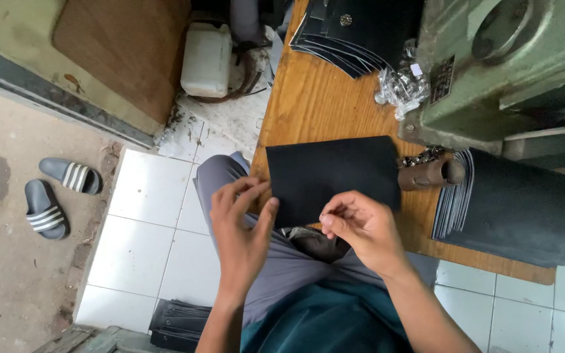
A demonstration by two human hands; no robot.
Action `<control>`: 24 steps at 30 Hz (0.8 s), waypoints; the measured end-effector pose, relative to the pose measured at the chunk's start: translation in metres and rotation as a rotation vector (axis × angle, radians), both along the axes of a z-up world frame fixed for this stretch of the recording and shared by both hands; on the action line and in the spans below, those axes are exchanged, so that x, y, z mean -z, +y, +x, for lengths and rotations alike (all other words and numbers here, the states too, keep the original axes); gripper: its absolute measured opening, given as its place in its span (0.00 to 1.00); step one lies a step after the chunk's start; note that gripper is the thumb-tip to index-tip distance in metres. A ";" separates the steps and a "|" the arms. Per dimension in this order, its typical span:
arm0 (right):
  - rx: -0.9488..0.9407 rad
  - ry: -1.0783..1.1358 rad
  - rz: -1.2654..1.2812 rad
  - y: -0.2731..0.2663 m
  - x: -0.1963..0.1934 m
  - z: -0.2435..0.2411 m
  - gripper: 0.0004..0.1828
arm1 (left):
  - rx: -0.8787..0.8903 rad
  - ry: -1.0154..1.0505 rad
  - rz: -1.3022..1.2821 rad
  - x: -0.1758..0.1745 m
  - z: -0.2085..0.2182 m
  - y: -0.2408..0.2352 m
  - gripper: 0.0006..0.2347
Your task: Assembling leather components by attaching metal hardware using a manual press and hand tools.
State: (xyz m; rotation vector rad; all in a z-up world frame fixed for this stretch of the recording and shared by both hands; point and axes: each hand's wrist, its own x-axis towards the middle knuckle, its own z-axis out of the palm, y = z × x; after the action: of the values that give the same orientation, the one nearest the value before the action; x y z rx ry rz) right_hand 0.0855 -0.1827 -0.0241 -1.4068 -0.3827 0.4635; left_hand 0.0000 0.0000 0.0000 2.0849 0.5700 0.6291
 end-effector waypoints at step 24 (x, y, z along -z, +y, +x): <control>-0.020 -0.228 -0.286 0.027 -0.035 -0.032 0.03 | -0.094 -0.274 -0.943 0.013 -0.033 -0.030 0.06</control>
State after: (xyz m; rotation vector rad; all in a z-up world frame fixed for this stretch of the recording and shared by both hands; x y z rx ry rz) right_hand 0.0536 -0.1559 0.0108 -1.7431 -0.5307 0.3850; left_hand -0.0334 -0.0302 -0.0134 1.0777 0.6421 0.5368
